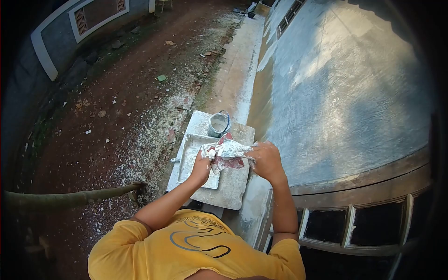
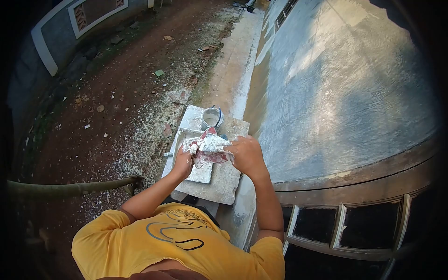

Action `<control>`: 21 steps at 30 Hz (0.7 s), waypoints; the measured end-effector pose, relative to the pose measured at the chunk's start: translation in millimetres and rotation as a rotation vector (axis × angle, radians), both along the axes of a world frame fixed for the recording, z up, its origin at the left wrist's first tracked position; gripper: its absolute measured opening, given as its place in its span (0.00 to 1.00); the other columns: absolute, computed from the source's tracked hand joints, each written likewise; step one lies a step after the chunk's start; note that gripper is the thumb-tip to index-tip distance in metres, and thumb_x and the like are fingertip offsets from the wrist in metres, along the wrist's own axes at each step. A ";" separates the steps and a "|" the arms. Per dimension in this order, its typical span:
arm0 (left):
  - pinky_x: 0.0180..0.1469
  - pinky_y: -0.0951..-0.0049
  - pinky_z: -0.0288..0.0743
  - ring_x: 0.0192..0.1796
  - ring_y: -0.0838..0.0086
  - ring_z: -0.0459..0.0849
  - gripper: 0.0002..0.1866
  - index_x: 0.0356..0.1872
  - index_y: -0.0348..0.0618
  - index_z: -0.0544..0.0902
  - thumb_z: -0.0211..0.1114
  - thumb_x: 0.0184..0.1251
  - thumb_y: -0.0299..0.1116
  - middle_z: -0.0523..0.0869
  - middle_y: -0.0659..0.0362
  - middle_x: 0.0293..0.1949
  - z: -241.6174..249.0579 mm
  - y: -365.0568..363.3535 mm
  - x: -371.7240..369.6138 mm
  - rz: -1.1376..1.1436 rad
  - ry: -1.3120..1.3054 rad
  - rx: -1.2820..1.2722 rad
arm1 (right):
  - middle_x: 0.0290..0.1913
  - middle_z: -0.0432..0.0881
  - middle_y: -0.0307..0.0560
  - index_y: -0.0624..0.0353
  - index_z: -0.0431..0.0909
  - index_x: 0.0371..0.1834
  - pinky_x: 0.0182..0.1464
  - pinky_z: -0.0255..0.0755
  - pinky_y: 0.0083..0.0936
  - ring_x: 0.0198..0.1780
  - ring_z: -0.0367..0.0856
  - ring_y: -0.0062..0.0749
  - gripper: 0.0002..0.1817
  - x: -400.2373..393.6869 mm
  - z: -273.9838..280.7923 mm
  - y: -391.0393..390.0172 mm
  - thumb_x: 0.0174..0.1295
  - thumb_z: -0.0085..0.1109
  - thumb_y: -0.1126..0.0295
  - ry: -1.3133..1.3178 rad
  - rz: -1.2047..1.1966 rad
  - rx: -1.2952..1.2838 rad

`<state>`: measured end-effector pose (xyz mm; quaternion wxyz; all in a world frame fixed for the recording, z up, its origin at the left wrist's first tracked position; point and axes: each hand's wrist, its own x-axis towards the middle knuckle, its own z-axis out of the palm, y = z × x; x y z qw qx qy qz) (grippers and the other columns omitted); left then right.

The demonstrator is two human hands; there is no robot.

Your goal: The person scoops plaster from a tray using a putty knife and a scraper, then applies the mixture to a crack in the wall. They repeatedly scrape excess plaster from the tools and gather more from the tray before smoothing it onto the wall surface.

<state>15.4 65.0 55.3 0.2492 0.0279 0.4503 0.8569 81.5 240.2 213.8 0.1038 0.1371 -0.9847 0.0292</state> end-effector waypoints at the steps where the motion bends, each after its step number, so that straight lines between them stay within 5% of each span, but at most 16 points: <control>1: 0.56 0.71 0.70 0.51 0.71 0.77 0.16 0.56 0.36 0.68 0.50 0.68 0.24 0.78 0.55 0.51 4.5 0.4 1.6 -0.001 0.001 -0.001 | 0.28 0.82 0.40 0.51 0.83 0.26 0.39 0.67 0.35 0.38 0.78 0.39 0.09 -0.1 2.0 2.1 0.38 0.65 0.75 -0.017 -0.016 -0.014; 21: 0.52 0.72 0.68 0.50 0.73 0.76 0.19 0.58 0.40 0.68 0.46 0.65 0.22 0.78 0.58 0.49 -17.4 3.3 10.6 0.013 0.061 0.049 | 0.23 0.79 0.33 0.46 0.83 0.23 0.36 0.66 0.29 0.33 0.77 0.29 0.07 4.8 4.7 -27.1 0.44 0.58 0.74 -0.001 0.018 0.180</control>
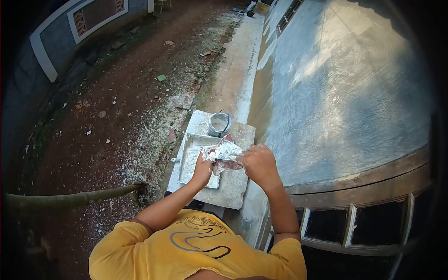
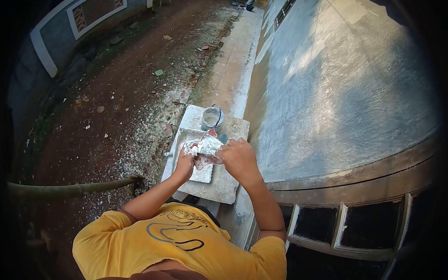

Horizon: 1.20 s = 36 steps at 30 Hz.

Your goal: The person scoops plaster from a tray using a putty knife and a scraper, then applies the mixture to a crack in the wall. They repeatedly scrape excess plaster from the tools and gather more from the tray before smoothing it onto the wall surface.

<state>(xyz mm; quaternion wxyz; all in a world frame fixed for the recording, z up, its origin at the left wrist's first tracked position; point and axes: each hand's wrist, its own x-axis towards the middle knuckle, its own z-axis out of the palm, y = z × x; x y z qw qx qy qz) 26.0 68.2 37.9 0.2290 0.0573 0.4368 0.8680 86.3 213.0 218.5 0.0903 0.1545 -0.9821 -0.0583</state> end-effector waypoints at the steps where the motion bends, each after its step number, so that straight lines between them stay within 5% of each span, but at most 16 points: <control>1: 0.52 0.72 0.68 0.50 0.73 0.76 0.19 0.58 0.40 0.68 0.46 0.65 0.22 0.78 0.58 0.49 -1.5 -0.1 -0.4 0.001 0.001 0.001 | 0.23 0.79 0.33 0.46 0.83 0.24 0.36 0.66 0.28 0.33 0.76 0.28 0.07 0.6 -1.1 -2.8 0.45 0.58 0.74 -0.002 0.011 0.018; 11: 0.52 0.72 0.71 0.49 0.73 0.77 0.16 0.55 0.37 0.69 0.47 0.67 0.24 0.78 0.56 0.49 1.3 -1.9 -9.4 -0.006 -0.071 -0.017 | 0.27 0.81 0.39 0.50 0.82 0.24 0.37 0.67 0.33 0.35 0.77 0.36 0.09 -4.6 -12.5 36.7 0.35 0.66 0.75 0.032 -0.027 -0.272; 18: 0.53 0.72 0.70 0.50 0.74 0.77 0.15 0.55 0.38 0.69 0.53 0.70 0.31 0.78 0.57 0.49 5.1 -0.1 -8.8 -0.014 -0.052 -0.015 | 0.26 0.80 0.39 0.51 0.82 0.25 0.37 0.67 0.33 0.35 0.77 0.36 0.09 -5.1 -13.3 34.1 0.36 0.66 0.75 0.012 -0.039 -0.208; 27: 0.54 0.72 0.70 0.49 0.73 0.77 0.15 0.55 0.38 0.69 0.52 0.69 0.27 0.78 0.57 0.48 8.4 2.0 -9.2 0.019 -0.112 -0.014 | 0.26 0.80 0.36 0.47 0.83 0.25 0.37 0.67 0.32 0.36 0.78 0.34 0.09 -1.8 -14.0 14.9 0.39 0.63 0.75 0.008 -0.017 -0.005; 32: 0.54 0.72 0.71 0.48 0.72 0.77 0.15 0.54 0.37 0.70 0.49 0.66 0.21 0.78 0.57 0.48 -0.7 2.2 -17.3 0.005 -0.134 0.071 | 0.31 0.82 0.42 0.53 0.83 0.28 0.39 0.70 0.35 0.37 0.78 0.40 0.10 -7.6 -36.2 61.0 0.37 0.65 0.73 0.015 -0.118 -0.423; 36: 0.54 0.71 0.71 0.50 0.71 0.78 0.16 0.53 0.37 0.71 0.47 0.65 0.19 0.78 0.56 0.47 -10.1 2.9 -31.5 0.057 -0.218 0.080 | 0.29 0.80 0.48 0.58 0.82 0.27 0.40 0.70 0.37 0.36 0.77 0.45 0.12 5.1 -68.6 86.3 0.33 0.67 0.74 0.270 -0.145 -0.671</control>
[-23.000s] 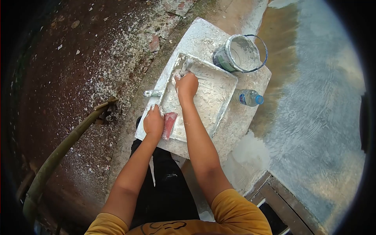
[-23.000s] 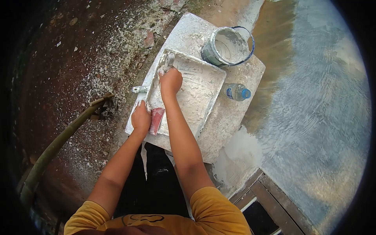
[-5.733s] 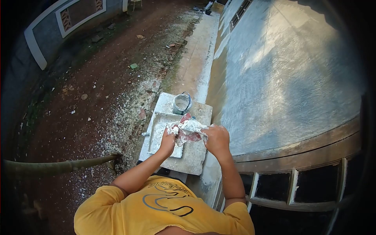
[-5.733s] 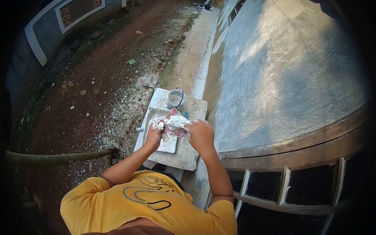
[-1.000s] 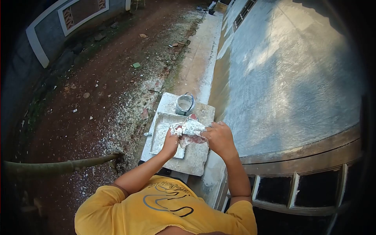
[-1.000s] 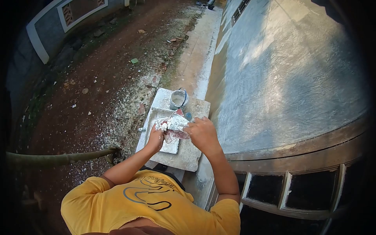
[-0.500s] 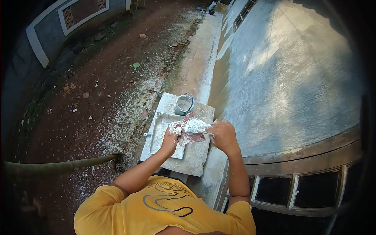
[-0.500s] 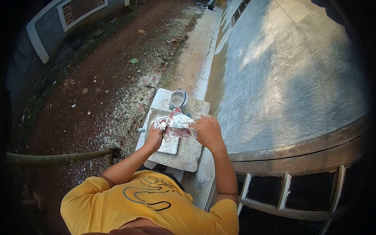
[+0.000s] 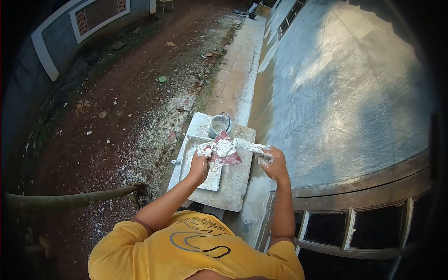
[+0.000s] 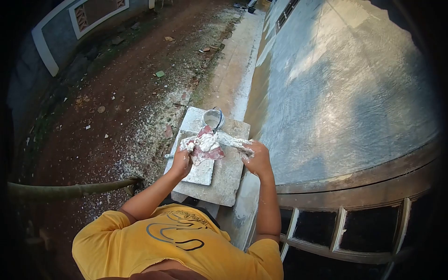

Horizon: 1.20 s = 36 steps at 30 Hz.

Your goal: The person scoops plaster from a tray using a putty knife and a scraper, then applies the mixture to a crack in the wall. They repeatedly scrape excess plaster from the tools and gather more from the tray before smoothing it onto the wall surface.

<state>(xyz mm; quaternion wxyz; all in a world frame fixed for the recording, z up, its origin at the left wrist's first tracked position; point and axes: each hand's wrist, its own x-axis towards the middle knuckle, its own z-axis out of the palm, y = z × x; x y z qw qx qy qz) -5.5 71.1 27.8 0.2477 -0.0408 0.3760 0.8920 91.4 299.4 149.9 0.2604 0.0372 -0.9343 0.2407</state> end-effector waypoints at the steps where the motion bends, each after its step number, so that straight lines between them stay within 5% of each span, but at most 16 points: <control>1: 0.54 0.71 0.71 0.50 0.71 0.77 0.17 0.54 0.38 0.70 0.46 0.65 0.18 0.78 0.56 0.48 4.6 0.2 -2.1 0.053 0.008 0.081 | 0.29 0.80 0.48 0.58 0.82 0.27 0.40 0.70 0.37 0.36 0.77 0.45 0.12 4.8 13.2 -9.9 0.33 0.67 0.74 0.004 0.007 0.001; 3: 0.55 0.71 0.71 0.50 0.71 0.77 0.17 0.54 0.38 0.70 0.45 0.65 0.18 0.78 0.56 0.49 15.3 -4.1 -2.5 0.113 0.001 0.075 | 0.28 0.80 0.47 0.57 0.82 0.27 0.38 0.69 0.35 0.35 0.77 0.43 0.12 20.6 38.6 -28.0 0.33 0.66 0.75 -0.076 -0.092 0.206; 11: 0.56 0.72 0.71 0.53 0.73 0.76 0.22 0.59 0.43 0.66 0.42 0.63 0.17 0.76 0.58 0.53 16.4 7.9 1.1 0.153 0.075 0.025 | 0.24 0.79 0.41 0.52 0.83 0.26 0.34 0.66 0.34 0.34 0.76 0.39 0.09 35.9 0.9 -90.8 0.38 0.62 0.76 -0.045 -0.205 0.429; 16: 0.60 0.69 0.66 0.58 0.70 0.73 0.26 0.65 0.43 0.59 0.40 0.64 0.17 0.72 0.55 0.57 7.4 9.5 7.0 0.064 0.307 -0.029 | 0.24 0.79 0.43 0.54 0.83 0.25 0.34 0.66 0.35 0.33 0.76 0.41 0.09 36.9 -23.8 -107.4 0.37 0.61 0.76 -0.011 -0.331 0.349; 19: 0.57 0.77 0.64 0.56 0.76 0.70 0.31 0.69 0.39 0.52 0.40 0.61 0.18 0.71 0.55 0.58 15.8 5.8 16.6 -0.061 0.297 -0.090 | 0.25 0.79 0.45 0.56 0.83 0.25 0.34 0.65 0.36 0.32 0.75 0.43 0.09 33.9 -37.2 -108.1 0.37 0.60 0.77 0.051 -0.393 0.283; 23: 0.58 0.75 0.65 0.58 0.72 0.70 0.31 0.68 0.37 0.53 0.42 0.60 0.19 0.71 0.54 0.58 36.2 -1.7 17.0 -0.175 0.328 -0.185 | 0.26 0.79 0.49 0.61 0.82 0.25 0.35 0.66 0.39 0.33 0.75 0.47 0.09 26.5 -51.9 -104.5 0.35 0.61 0.77 0.147 -0.447 0.223; 25: 0.61 0.72 0.63 0.59 0.69 0.70 0.30 0.67 0.35 0.55 0.43 0.60 0.20 0.72 0.52 0.58 31.0 0.3 14.1 -0.122 0.760 -0.220 | 0.26 0.79 0.51 0.62 0.81 0.25 0.36 0.66 0.39 0.33 0.75 0.49 0.10 21.9 -55.2 -103.5 0.34 0.61 0.78 0.178 -0.471 0.200; 28: 0.62 0.70 0.61 0.58 0.66 0.72 0.28 0.65 0.35 0.58 0.45 0.60 0.22 0.74 0.51 0.56 26.2 -1.7 18.1 -0.158 0.764 -0.292 | 0.27 0.78 0.55 0.65 0.81 0.26 0.37 0.67 0.42 0.33 0.74 0.52 0.12 16.5 -56.7 -98.2 0.32 0.62 0.78 0.238 -0.487 0.149; 30: 0.62 0.69 0.62 0.57 0.66 0.73 0.27 0.64 0.36 0.60 0.43 0.59 0.20 0.75 0.51 0.55 19.2 2.9 16.5 -0.139 0.737 -0.223 | 0.30 0.80 0.58 0.64 0.82 0.27 0.45 0.69 0.45 0.36 0.76 0.55 0.13 16.4 -56.4 -89.8 0.33 0.62 0.76 0.244 -0.471 0.015; 32: 0.61 0.69 0.65 0.57 0.69 0.74 0.25 0.63 0.38 0.62 0.44 0.61 0.19 0.75 0.53 0.55 10.6 1.6 12.4 -0.176 0.281 -0.045 | 0.35 0.82 0.57 0.68 0.80 0.35 0.45 0.71 0.37 0.39 0.79 0.48 0.15 23.4 -58.8 -76.0 0.40 0.62 0.79 0.245 -0.388 -0.029; 34: 0.53 0.70 0.72 0.51 0.72 0.77 0.18 0.58 0.41 0.68 0.49 0.67 0.24 0.78 0.57 0.51 -17.1 0.7 -0.4 -0.092 0.160 0.089 | 0.40 0.83 0.54 0.70 0.79 0.44 0.49 0.72 0.28 0.44 0.81 0.34 0.18 27.8 -32.7 -75.9 0.46 0.65 0.78 0.008 -0.177 -0.822; 36: 0.55 0.65 0.72 0.49 0.67 0.79 0.17 0.54 0.40 0.71 0.44 0.65 0.21 0.79 0.55 0.47 -32.7 -5.2 -16.9 -0.157 0.154 0.000 | 0.42 0.83 0.47 0.70 0.76 0.49 0.45 0.72 0.20 0.43 0.80 0.24 0.19 32.7 -13.4 -56.7 0.52 0.63 0.77 -0.116 -0.046 -0.848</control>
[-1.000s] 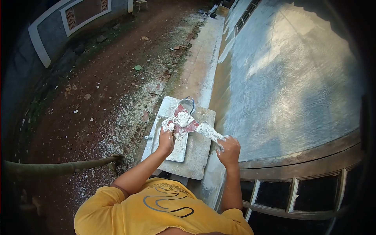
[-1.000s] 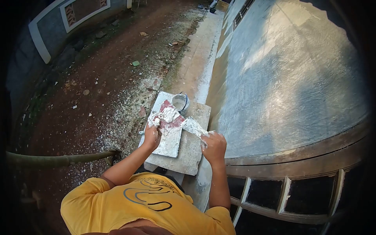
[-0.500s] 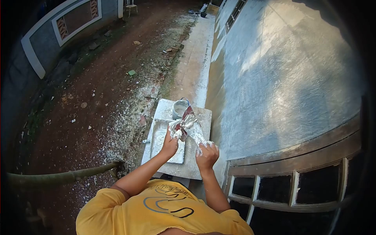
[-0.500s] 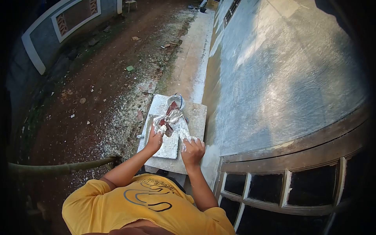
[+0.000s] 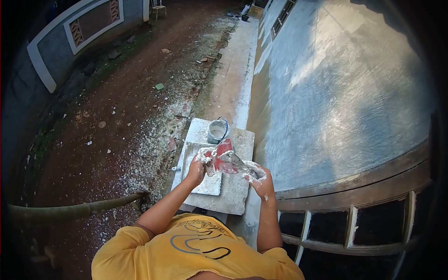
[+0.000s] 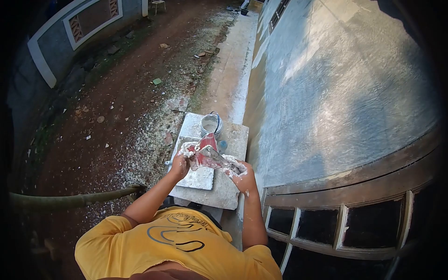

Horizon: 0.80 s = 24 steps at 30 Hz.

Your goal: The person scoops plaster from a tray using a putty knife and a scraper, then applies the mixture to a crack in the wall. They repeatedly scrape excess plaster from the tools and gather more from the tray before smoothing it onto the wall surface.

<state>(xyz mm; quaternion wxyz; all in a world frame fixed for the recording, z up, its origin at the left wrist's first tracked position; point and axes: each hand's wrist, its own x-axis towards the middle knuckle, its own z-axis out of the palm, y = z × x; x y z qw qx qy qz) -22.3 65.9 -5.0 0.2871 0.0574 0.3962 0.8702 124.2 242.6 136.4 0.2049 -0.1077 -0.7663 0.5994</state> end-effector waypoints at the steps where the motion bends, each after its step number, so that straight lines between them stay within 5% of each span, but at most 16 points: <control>1: 0.51 0.68 0.75 0.45 0.70 0.80 0.14 0.50 0.41 0.73 0.46 0.65 0.22 0.80 0.57 0.43 2.2 3.0 -2.2 0.031 -0.056 0.051 | 0.40 0.83 0.46 0.70 0.76 0.49 0.43 0.73 0.20 0.41 0.80 0.24 0.18 0.0 8.2 8.1 0.53 0.62 0.78 -0.131 0.159 -0.104; 2: 0.51 0.68 0.75 0.45 0.70 0.80 0.14 0.50 0.41 0.73 0.46 0.65 0.22 0.80 0.57 0.43 3.6 2.9 -1.5 0.028 -0.061 0.048 | 0.39 0.83 0.44 0.69 0.76 0.49 0.41 0.74 0.20 0.38 0.80 0.23 0.18 -0.5 11.7 11.3 0.53 0.61 0.78 -0.263 0.319 -0.210; 7: 0.46 0.72 0.76 0.42 0.73 0.81 0.13 0.47 0.42 0.75 0.48 0.63 0.22 0.81 0.59 0.39 38.0 -5.2 1.9 -0.035 -0.145 0.055 | 0.29 0.81 0.40 0.69 0.79 0.40 0.26 0.69 0.17 0.26 0.75 0.18 0.12 -12.0 24.2 17.3 0.53 0.56 0.75 -0.460 0.226 -0.134; 10: 0.46 0.71 0.77 0.42 0.72 0.81 0.14 0.47 0.41 0.76 0.48 0.62 0.21 0.81 0.58 0.39 36.8 -4.9 0.4 -0.008 -0.144 0.074 | 0.29 0.83 0.41 0.66 0.81 0.40 0.29 0.69 0.17 0.27 0.76 0.18 0.12 -14.5 11.1 37.9 0.55 0.55 0.73 -0.524 0.241 -0.214; 18: 0.54 0.69 0.74 0.48 0.69 0.80 0.16 0.49 0.37 0.74 0.46 0.61 0.19 0.80 0.55 0.45 36.9 -12.2 -9.1 0.009 -0.287 0.230 | 0.35 0.81 0.42 0.68 0.77 0.44 0.31 0.70 0.18 0.30 0.76 0.19 0.15 9.6 24.0 49.0 0.54 0.59 0.73 -0.223 0.014 0.014; 20: 0.54 0.69 0.75 0.48 0.69 0.80 0.16 0.48 0.37 0.74 0.48 0.60 0.19 0.80 0.56 0.45 34.3 -9.2 -10.2 0.155 -0.249 0.280 | 0.39 0.81 0.49 0.70 0.76 0.45 0.38 0.73 0.24 0.35 0.79 0.28 0.18 15.3 15.6 37.6 0.52 0.61 0.72 -0.129 -0.005 0.134; 22: 0.46 0.74 0.75 0.42 0.74 0.80 0.14 0.47 0.40 0.75 0.48 0.61 0.19 0.80 0.59 0.42 21.0 -5.4 -8.6 0.233 -0.215 0.240 | 0.41 0.80 0.59 0.71 0.77 0.43 0.47 0.72 0.34 0.40 0.79 0.49 0.16 21.1 13.3 16.8 0.49 0.59 0.76 0.052 -0.085 0.772; 24: 0.52 0.73 0.75 0.48 0.72 0.79 0.16 0.51 0.38 0.73 0.48 0.61 0.19 0.80 0.58 0.47 15.9 -4.8 -4.2 0.252 -0.081 0.161 | 0.41 0.78 0.62 0.68 0.78 0.42 0.48 0.71 0.38 0.42 0.76 0.55 0.17 25.2 5.9 -11.1 0.44 0.61 0.77 -0.009 -0.101 0.668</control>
